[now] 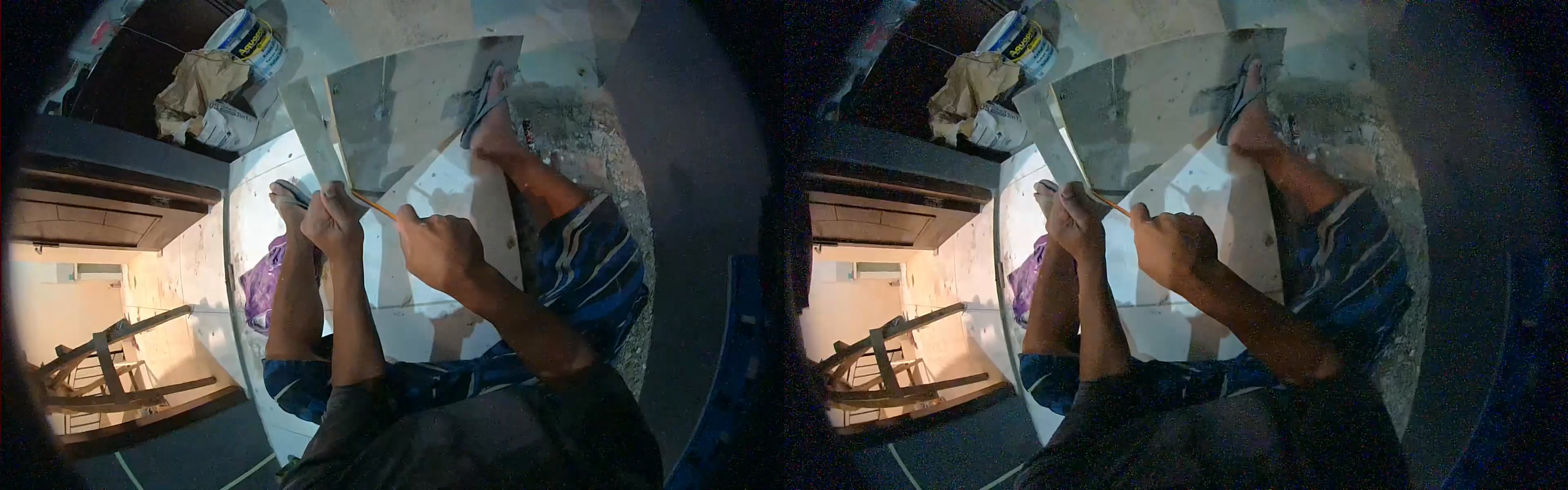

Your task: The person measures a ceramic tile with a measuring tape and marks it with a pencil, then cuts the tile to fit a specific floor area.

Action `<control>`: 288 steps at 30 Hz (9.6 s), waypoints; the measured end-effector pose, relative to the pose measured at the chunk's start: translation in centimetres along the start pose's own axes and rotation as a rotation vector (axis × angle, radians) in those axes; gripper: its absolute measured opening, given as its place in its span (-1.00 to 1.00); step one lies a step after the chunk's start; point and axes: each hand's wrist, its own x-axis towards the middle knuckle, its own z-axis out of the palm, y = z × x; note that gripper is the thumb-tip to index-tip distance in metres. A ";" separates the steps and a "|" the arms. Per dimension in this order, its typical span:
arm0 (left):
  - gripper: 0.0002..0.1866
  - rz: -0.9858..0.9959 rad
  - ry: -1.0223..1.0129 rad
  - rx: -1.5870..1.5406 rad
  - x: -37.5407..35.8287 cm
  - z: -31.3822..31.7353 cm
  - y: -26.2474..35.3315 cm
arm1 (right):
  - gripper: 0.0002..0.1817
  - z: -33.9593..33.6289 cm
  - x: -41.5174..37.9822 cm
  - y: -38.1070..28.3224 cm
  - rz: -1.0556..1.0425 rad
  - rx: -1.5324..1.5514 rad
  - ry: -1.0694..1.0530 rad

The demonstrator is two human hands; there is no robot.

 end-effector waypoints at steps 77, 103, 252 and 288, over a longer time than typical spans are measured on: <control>-0.57 -0.026 0.063 -0.020 2.5 0.7 -1.5 | -0.90 2.4 -5.3 1.8 -0.057 0.163 0.040; -0.52 -0.285 0.015 -0.173 0.9 0.9 1.4 | -0.89 3.3 -7.2 1.3 0.032 0.186 0.027; -0.32 -0.724 -1.012 -0.773 2.6 -14.8 3.5 | -0.69 1.6 -7.8 -0.8 -0.175 0.728 0.250; -0.43 -0.750 -0.587 -1.362 -11.1 -8.1 8.5 | -0.72 4.0 -12.9 -0.9 0.128 1.171 0.294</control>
